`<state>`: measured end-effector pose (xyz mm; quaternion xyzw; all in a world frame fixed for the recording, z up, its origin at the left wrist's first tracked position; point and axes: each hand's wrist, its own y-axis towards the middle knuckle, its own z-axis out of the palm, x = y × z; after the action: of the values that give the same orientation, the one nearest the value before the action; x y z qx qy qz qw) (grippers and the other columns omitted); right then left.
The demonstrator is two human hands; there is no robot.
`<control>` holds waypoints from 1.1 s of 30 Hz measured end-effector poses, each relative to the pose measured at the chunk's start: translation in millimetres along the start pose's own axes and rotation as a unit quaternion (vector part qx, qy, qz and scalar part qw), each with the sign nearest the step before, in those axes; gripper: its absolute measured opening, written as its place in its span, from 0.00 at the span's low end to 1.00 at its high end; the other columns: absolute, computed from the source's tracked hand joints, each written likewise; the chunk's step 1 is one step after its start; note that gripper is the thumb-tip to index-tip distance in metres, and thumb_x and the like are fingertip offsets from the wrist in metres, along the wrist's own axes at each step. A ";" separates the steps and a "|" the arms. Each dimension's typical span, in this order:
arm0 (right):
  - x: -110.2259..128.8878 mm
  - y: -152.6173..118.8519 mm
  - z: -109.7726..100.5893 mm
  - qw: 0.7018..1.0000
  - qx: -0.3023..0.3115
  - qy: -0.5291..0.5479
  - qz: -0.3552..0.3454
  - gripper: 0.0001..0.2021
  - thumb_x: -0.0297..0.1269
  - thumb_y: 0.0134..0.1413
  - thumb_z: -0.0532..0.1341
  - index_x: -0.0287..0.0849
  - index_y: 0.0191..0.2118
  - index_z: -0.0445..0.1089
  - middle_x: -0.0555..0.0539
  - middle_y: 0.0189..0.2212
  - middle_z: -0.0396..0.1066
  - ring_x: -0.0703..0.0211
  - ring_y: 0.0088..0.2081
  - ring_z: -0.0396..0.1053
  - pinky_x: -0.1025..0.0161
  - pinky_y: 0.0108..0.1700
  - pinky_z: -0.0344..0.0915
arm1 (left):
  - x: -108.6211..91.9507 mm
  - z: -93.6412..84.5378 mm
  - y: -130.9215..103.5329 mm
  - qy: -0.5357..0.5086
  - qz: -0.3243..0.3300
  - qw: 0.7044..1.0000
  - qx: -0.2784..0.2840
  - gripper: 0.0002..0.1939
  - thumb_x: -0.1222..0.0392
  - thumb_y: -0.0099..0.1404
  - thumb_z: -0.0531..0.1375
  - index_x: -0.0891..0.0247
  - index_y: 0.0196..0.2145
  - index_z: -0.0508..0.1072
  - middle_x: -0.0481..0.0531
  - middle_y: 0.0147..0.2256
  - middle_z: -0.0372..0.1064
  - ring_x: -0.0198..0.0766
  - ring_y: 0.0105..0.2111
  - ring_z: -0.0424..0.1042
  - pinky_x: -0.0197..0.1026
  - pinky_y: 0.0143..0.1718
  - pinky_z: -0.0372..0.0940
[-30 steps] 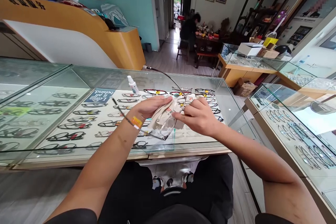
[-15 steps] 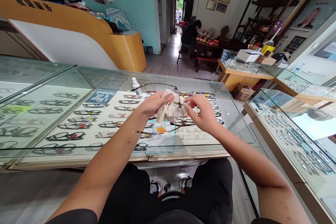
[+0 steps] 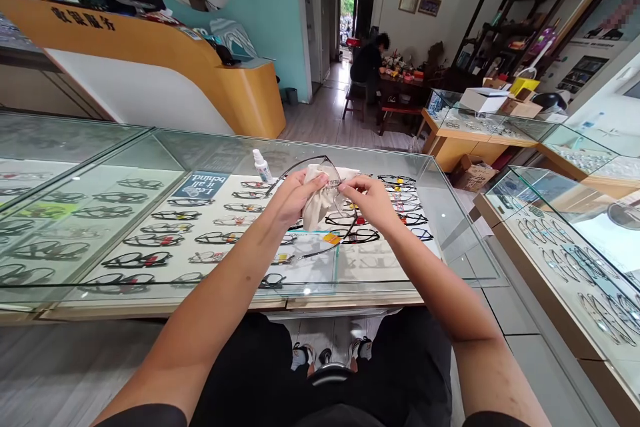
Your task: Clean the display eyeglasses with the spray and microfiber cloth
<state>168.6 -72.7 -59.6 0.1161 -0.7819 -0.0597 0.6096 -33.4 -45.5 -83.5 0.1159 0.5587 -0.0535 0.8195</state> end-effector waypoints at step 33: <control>-33.0 4.2 -7.3 0.951 0.131 0.232 0.155 0.19 0.53 0.40 0.82 0.44 0.28 0.83 0.50 0.30 0.77 0.62 0.30 0.64 0.63 0.31 0.58 | 10.4 8.4 0.0 0.033 -0.069 0.997 0.008 0.29 0.40 0.50 0.82 0.65 0.34 0.79 0.49 0.31 0.76 0.35 0.29 0.72 0.38 0.33 0.67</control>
<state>182.8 -59.9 -87.7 0.0828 -0.6279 0.1675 0.7555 -22.0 -47.2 -90.3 0.0848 0.5917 -0.1105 0.7941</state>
